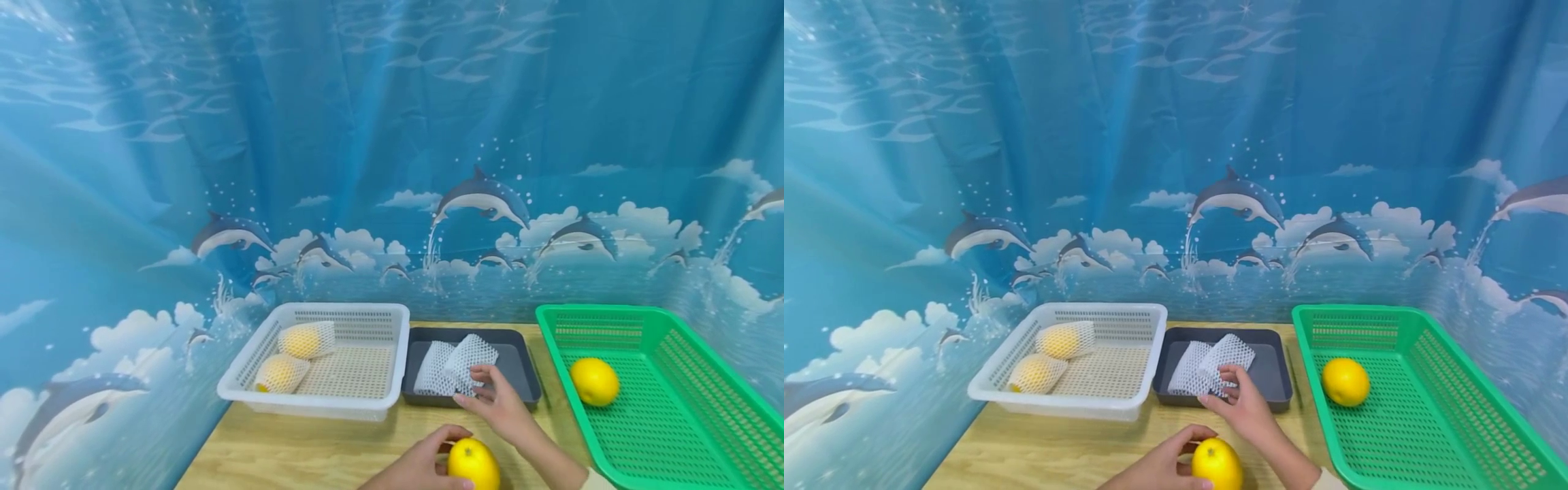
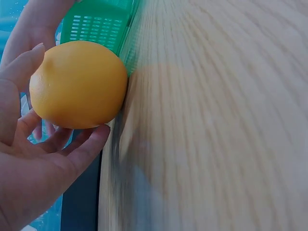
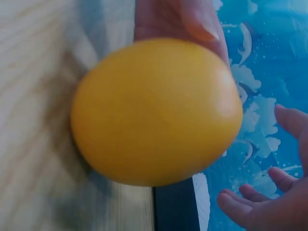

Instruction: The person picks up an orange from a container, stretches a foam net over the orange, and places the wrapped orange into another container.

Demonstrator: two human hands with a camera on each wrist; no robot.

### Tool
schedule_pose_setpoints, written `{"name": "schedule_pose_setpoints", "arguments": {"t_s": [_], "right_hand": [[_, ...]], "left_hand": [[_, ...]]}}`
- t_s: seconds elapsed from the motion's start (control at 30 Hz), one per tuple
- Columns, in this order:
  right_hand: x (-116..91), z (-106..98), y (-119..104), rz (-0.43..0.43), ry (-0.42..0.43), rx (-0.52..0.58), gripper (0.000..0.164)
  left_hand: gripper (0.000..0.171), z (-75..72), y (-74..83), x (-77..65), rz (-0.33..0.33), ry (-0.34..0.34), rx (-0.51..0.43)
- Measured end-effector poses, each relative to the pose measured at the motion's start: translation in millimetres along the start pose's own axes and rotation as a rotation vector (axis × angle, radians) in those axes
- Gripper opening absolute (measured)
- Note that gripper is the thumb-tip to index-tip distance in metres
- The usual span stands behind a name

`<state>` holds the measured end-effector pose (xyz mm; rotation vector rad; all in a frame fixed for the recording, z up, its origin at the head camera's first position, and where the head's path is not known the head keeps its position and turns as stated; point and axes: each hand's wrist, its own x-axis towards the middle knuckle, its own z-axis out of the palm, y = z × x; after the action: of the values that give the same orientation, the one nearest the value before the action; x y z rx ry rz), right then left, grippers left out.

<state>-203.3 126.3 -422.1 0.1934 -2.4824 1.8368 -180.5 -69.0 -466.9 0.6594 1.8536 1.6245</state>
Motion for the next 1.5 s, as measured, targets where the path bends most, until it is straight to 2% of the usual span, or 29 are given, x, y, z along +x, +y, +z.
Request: {"name": "schedule_pose_setpoints", "arguments": {"t_s": [0.2,0.43,0.67,0.9,1.17,1.37,1.5], "right_hand": [[15,-1,1,0.045,0.018,-0.070,0.060],[31,1,4,0.040,0.049,-0.127,0.060],[42,1,18,0.030,0.089,-0.170,0.059],[57,4,26,0.017,0.131,-0.294,0.064],[64,5,36,0.059,0.139,-0.400,0.070],[67,7,40,0.063,0.122,-0.452,0.079],[70,9,45,0.050,0.120,-0.497,0.079]], "left_hand": [[0.049,0.9,1.2,1.9,-0.026,0.021,-0.007],[0.047,0.6,-1.9,2.5,-0.034,0.022,-0.019],[0.047,-0.2,-5.2,4.8,-0.037,0.007,-0.048],[0.050,-0.9,-5.6,3.0,-0.040,0.019,-0.061],[0.048,-0.8,-8.0,4.1,-0.044,0.020,-0.076],[0.048,-0.6,-6.8,3.0,-0.053,0.022,-0.075],[0.048,-0.2,-5.8,2.5,-0.057,0.024,-0.078]]}}
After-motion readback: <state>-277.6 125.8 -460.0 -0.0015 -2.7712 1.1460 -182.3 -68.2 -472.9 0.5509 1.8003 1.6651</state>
